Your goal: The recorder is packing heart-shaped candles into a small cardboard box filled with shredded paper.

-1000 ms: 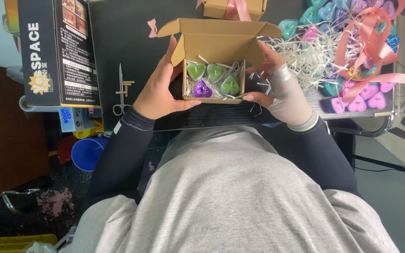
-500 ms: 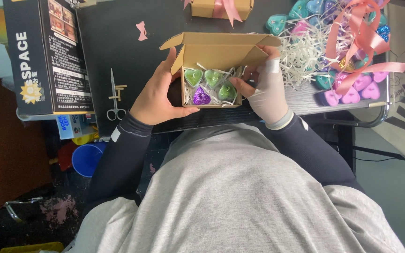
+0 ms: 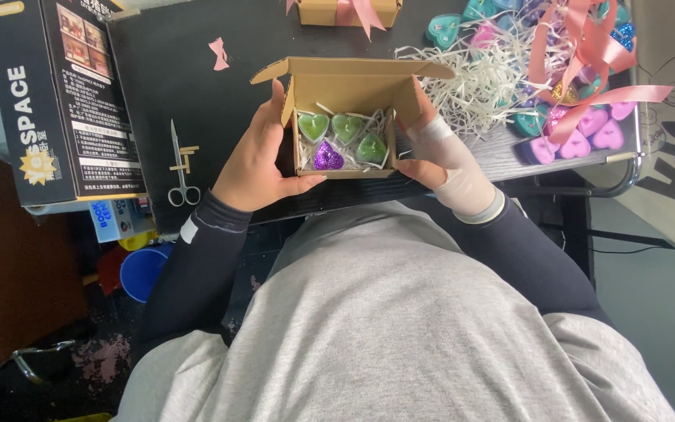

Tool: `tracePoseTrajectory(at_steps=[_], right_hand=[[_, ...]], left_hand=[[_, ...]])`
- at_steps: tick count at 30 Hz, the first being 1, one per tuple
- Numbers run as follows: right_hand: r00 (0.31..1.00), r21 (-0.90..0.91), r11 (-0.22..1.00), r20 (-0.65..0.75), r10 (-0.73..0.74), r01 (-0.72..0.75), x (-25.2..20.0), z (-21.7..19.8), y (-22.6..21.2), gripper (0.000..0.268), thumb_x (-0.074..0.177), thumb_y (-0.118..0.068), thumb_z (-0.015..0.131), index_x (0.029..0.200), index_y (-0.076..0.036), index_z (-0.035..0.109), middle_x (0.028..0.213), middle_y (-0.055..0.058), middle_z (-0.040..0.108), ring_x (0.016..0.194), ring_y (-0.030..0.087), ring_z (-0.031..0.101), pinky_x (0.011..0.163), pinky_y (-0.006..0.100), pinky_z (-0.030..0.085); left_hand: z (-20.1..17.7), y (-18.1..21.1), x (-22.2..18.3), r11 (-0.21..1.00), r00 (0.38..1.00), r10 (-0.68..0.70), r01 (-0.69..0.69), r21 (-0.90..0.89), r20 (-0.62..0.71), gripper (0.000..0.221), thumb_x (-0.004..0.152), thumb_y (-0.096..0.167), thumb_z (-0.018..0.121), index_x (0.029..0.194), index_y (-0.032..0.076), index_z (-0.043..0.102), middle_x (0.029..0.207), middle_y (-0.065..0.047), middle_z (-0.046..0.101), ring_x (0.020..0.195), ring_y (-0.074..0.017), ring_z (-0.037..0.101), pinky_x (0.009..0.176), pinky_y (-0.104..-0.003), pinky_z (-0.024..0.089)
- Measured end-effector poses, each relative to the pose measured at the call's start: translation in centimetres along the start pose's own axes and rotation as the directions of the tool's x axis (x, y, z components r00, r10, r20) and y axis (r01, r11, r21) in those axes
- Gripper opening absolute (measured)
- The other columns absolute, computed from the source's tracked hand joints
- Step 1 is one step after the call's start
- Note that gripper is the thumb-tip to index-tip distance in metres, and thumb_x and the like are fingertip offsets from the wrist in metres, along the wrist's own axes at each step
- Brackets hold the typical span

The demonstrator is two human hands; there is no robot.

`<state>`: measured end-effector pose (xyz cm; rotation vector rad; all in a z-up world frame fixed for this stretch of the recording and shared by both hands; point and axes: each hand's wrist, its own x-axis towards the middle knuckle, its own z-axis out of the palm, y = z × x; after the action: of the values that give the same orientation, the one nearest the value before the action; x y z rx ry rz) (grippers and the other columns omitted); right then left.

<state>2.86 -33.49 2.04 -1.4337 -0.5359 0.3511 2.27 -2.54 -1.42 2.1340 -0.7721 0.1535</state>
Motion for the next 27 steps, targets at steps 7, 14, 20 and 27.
tracePoseTrajectory(at_steps=[7,14,20,27], right_hand=[[0.973,-0.361,0.929,0.231,0.005,0.081,0.3,0.0,-1.0,0.13,0.087,-0.007,0.083,0.16,-0.012,-0.025,0.176,0.02,-0.008,0.166,0.028,-0.002,0.134,0.04,0.008],[0.989,-0.223,0.974,0.149,-0.018,0.051,0.1,1.4,0.5,0.129,0.095,0.004,0.076,0.155,-0.013,-0.037,0.176,0.025,-0.02,0.167,0.027,-0.008,0.137,0.039,0.008],[0.984,-0.565,0.814,0.173,-0.037,0.13,0.3,0.4,1.5,0.118,0.099,-0.002,0.075,0.162,-0.013,-0.025,0.176,0.025,0.01,0.165,0.031,0.021,0.132,0.038,0.025],[0.98,-0.581,0.791,0.155,-0.123,0.191,0.6,-0.3,2.0,0.114,0.097,-0.016,0.08,0.166,-0.01,-0.009,0.174,0.023,0.021,0.162,0.034,0.031,0.131,0.038,0.029]], left_hand=[[1.1,-1.4,-0.6,0.989,0.998,-0.009,0.0,0.146,0.062,0.115,0.098,0.054,0.075,0.165,0.002,-0.003,0.162,-0.033,0.03,0.146,-0.0461,0.046,0.117,-0.047,0.05],[1.5,-1.0,-0.9,0.977,0.999,0.017,-0.026,0.21,0.047,0.114,0.1,0.06,0.068,0.164,-0.002,-0.003,0.16,-0.032,0.028,0.144,-0.0465,0.047,0.116,-0.046,0.051],[1.3,-1.0,-0.9,0.991,1.0,-0.003,0.0,0.137,0.019,0.108,0.103,0.059,0.063,0.165,-0.002,-0.002,0.163,-0.03,0.028,0.148,-0.0453,0.047,0.118,-0.045,0.052],[1.3,-1.3,-0.9,0.994,0.997,-0.073,0.07,0.083,0.034,0.101,0.102,0.061,0.059,0.166,0.001,0.008,0.163,-0.028,0.031,0.147,-0.0417,0.05,0.117,-0.044,0.053]])
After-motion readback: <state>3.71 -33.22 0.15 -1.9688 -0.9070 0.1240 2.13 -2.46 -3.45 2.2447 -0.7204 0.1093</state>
